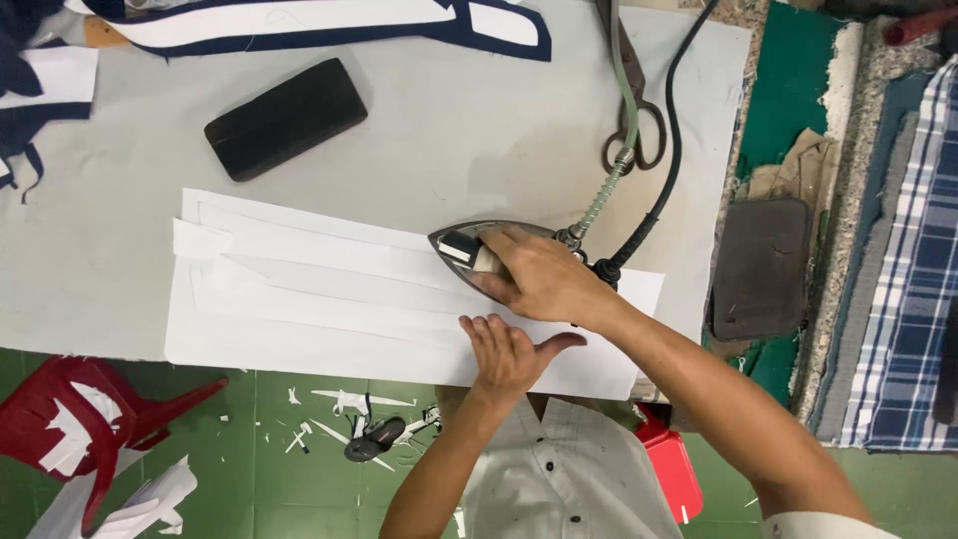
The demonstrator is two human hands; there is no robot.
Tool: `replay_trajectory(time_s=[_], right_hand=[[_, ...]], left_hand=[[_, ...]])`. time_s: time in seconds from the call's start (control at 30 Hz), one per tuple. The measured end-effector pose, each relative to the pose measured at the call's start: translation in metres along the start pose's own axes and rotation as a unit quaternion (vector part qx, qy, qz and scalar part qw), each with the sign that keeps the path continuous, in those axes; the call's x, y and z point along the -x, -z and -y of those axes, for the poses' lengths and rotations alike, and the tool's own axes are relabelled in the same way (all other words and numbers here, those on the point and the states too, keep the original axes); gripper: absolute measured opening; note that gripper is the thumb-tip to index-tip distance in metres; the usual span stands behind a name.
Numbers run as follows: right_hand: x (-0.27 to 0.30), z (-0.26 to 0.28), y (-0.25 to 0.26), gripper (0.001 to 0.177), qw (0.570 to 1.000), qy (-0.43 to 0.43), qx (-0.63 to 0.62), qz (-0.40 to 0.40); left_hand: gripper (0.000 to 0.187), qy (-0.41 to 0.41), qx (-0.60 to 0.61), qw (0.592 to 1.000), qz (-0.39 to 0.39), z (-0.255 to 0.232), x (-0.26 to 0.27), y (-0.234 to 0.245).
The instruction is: The person irons a long white fabric strip on a work table using a steam iron and a black pressing block. They repeatedly smooth the fabric, press it with the block, and reposition the iron to flatten the material.
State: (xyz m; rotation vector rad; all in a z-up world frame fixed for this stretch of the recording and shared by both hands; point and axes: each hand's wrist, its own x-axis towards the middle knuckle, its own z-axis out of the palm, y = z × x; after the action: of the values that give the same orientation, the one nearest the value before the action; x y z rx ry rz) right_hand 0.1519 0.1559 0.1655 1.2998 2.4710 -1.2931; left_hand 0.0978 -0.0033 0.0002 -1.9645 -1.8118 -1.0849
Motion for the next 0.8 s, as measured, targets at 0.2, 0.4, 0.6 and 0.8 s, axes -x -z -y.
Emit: replay_trajectory(time_s=[0.2, 0.4, 0.6, 0.8], right_hand=[[0.001, -0.007, -0.017, 0.055, 0.996, 0.001, 0.093, 0.014], [0.0, -0.002, -0.037, 0.038, 0.941, 0.03, 0.307, -0.143], [0.001, -0.002, -0.042, 0.04, 0.94, 0.021, 0.306, -0.151], [-0.002, 0.0, -0.039, 0.04, 0.951, -0.006, 0.287, -0.118]], left_hand=[[0.131, 0.02, 0.111, 0.994, -0.009, 0.025, -0.007, -0.005], [0.084, 0.131, -0.088, 0.982, 0.101, 0.215, -0.144, 0.023], [0.077, 0.128, -0.025, 0.927, 0.351, 0.303, -0.203, -0.003], [0.073, 0.074, -0.086, 0.937, 0.329, 0.314, -0.192, -0.018]])
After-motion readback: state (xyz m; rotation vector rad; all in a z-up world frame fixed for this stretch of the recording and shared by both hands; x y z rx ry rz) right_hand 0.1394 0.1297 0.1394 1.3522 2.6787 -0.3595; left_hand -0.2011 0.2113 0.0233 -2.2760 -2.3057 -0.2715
